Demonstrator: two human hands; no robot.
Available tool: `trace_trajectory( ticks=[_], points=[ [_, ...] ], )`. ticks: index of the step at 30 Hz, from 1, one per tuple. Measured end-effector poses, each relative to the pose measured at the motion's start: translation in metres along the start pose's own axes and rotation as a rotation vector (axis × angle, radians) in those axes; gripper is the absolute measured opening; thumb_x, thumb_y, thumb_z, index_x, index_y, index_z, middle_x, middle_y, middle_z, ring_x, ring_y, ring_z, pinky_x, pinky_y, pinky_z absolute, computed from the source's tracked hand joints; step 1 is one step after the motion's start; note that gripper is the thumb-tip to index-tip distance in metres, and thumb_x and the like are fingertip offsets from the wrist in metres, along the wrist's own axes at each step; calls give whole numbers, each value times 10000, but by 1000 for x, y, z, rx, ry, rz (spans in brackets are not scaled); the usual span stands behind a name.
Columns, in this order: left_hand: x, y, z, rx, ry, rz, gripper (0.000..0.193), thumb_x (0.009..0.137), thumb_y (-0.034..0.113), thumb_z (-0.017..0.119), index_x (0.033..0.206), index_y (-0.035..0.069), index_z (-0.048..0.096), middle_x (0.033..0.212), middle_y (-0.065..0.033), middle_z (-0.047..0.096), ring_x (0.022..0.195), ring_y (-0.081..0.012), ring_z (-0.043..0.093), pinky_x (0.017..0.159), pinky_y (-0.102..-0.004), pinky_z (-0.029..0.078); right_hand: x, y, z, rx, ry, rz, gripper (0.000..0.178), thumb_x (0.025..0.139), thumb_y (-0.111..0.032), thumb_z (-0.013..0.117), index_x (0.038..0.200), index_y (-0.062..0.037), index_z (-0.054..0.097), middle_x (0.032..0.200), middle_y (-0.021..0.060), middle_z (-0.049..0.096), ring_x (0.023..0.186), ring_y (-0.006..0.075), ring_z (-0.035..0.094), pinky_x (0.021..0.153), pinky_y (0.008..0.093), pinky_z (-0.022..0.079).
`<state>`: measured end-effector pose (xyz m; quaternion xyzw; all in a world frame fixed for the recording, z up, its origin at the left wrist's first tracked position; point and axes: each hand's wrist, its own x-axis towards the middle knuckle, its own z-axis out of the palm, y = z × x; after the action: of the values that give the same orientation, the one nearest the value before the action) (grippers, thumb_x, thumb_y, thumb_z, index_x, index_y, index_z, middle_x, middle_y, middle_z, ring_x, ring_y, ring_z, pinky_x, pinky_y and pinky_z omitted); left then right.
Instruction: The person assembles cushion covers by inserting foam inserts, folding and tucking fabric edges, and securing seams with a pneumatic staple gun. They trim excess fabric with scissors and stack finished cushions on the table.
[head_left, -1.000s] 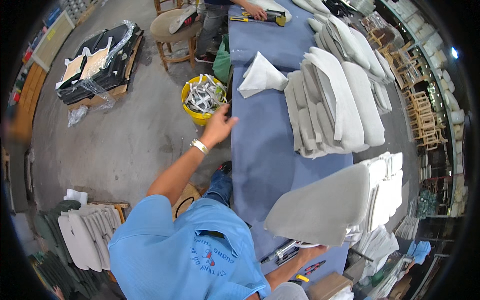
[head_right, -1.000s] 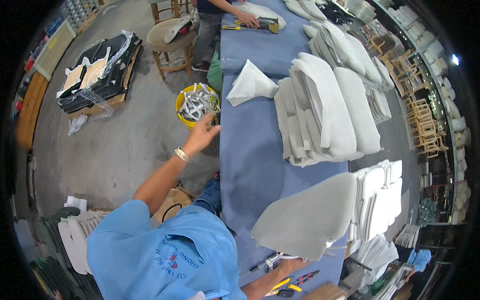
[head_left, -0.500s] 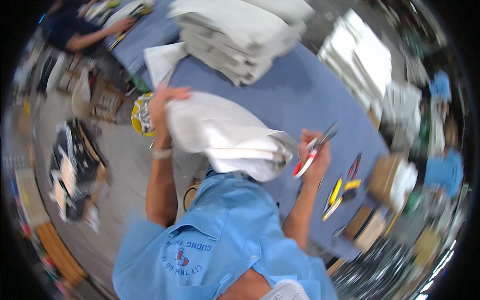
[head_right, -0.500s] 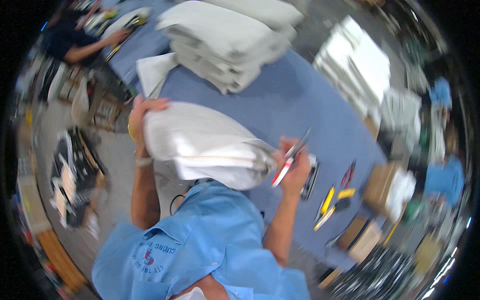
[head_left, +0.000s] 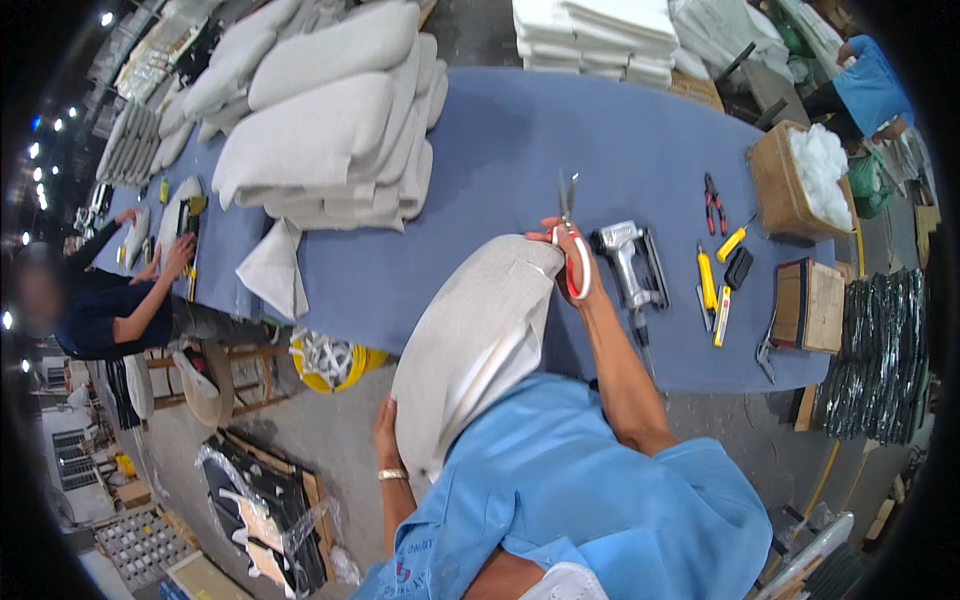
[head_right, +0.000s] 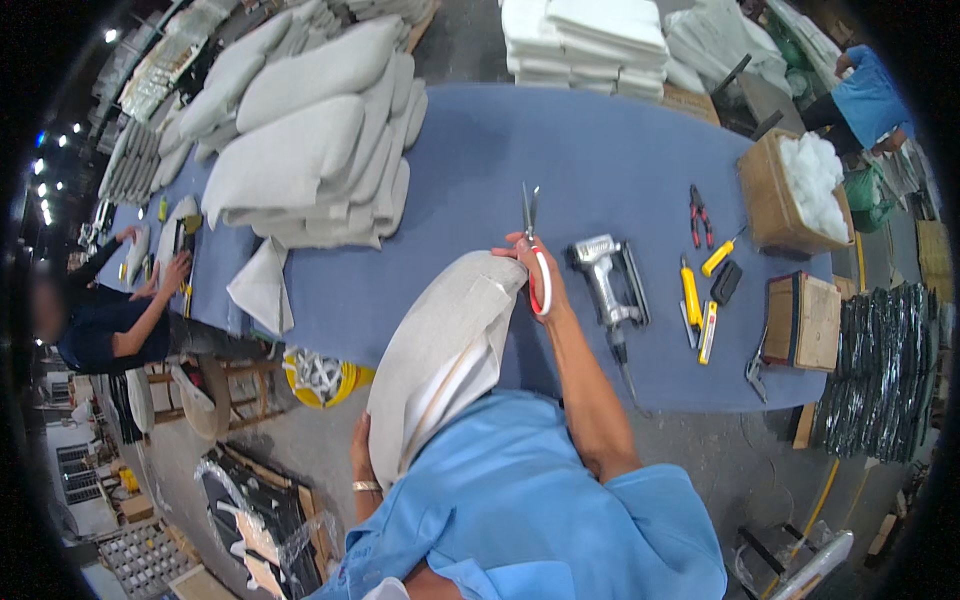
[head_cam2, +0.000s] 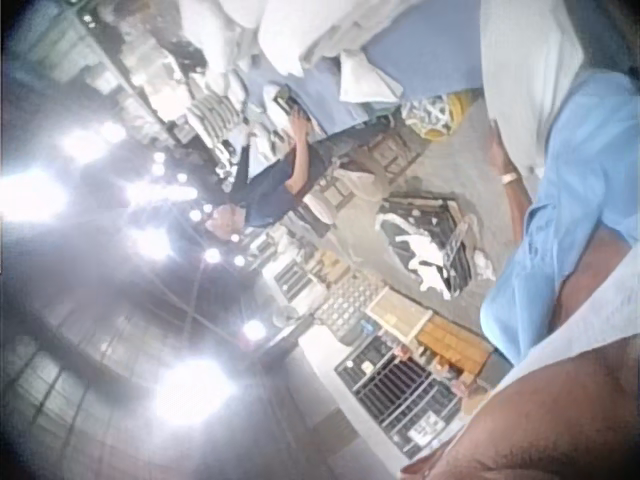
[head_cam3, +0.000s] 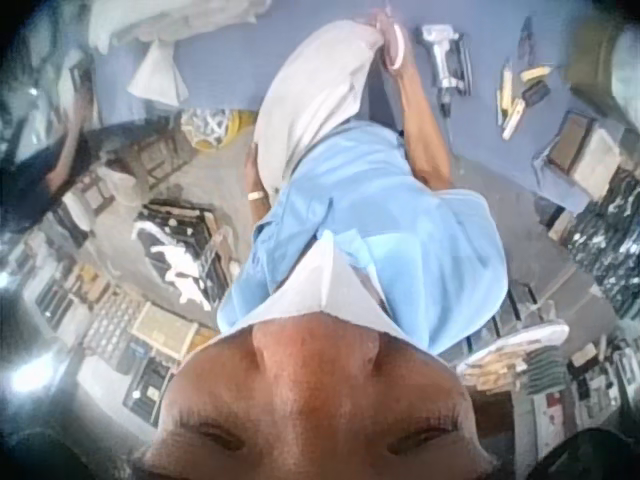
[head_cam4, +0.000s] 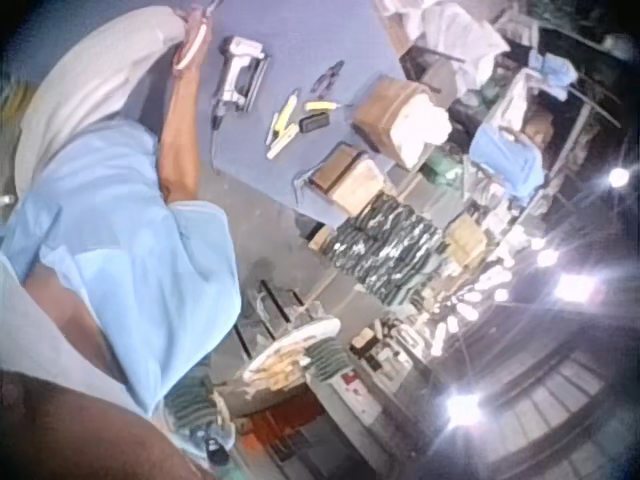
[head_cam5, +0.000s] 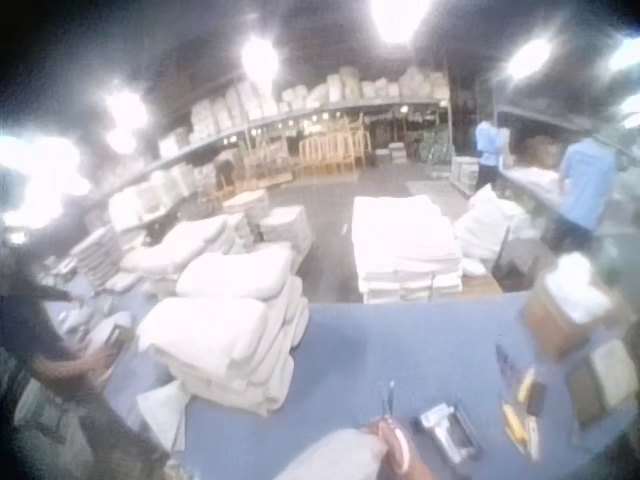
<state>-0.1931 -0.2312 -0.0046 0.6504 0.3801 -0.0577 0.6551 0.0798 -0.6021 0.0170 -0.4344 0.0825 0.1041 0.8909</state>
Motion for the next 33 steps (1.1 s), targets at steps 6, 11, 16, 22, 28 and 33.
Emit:
trace_trajectory(
  ticks=[6, 11, 16, 22, 28, 33],
  points=[
    [82, 35, 111, -220, -275, 239, 613, 1091, 424, 456, 1526, -6, 419, 1540, -135, 469, 1390, -229, 458, 1171, -352, 347, 10, -184, 137, -424, -383, -586, 410, 1030, -312, 595, 1332, -41, 532, 1191, 161, 703, 1168, 232, 640, 1035, 377, 485],
    [52, 207, 228, -249, -505, 922, 616, 1118, 401, 318, 1602, 27, 239, 1656, -176, 251, 1537, -291, 234, 1240, -390, 188, 33, -166, 178, -503, -578, -602, 430, 960, -215, 725, 1325, -49, 570, 1193, 109, 692, 1137, 174, 636, 966, 325, 507],
    [15, 361, 225, -38, -418, 1434, 497, 1101, 295, 345, 1479, 5, 484, 1522, -193, 478, 1446, -319, 413, 1209, -397, 265, 20, -151, 194, -372, -626, -515, 471, 927, -212, 774, 1320, -51, 570, 1220, 102, 677, 1107, 163, 634, 946, 324, 515],
    [51, 395, 206, 344, -273, 1414, 487, 1104, 293, 338, 1145, -19, 710, 1204, -169, 698, 1228, -303, 588, 1105, -386, 387, -24, -116, 151, -555, -293, -683, 508, 850, -171, 835, 1258, -52, 555, 1262, 111, 650, 1073, 200, 631, 964, 360, 501],
    [75, 399, 191, 369, -110, 1326, 550, 1114, 325, 302, 1077, -35, 716, 1174, -171, 705, 1211, -294, 588, 1104, -390, 383, -43, -69, 145, -1037, -96, -1066, 556, 650, 9, 749, 1168, -101, 582, 975, 96, 612, 956, 334, 600, 822, 431, 482],
    [61, 392, 184, 383, -96, 1316, 556, 1117, 332, 287, 1097, -25, 712, 1201, -175, 692, 1336, -321, 525, 1139, -407, 352, -18, -75, 184, -843, -72, -1175, 502, 658, 31, 719, 1129, -97, 605, 929, 100, 615, 874, 319, 620, 768, 422, 500]
  ],
)
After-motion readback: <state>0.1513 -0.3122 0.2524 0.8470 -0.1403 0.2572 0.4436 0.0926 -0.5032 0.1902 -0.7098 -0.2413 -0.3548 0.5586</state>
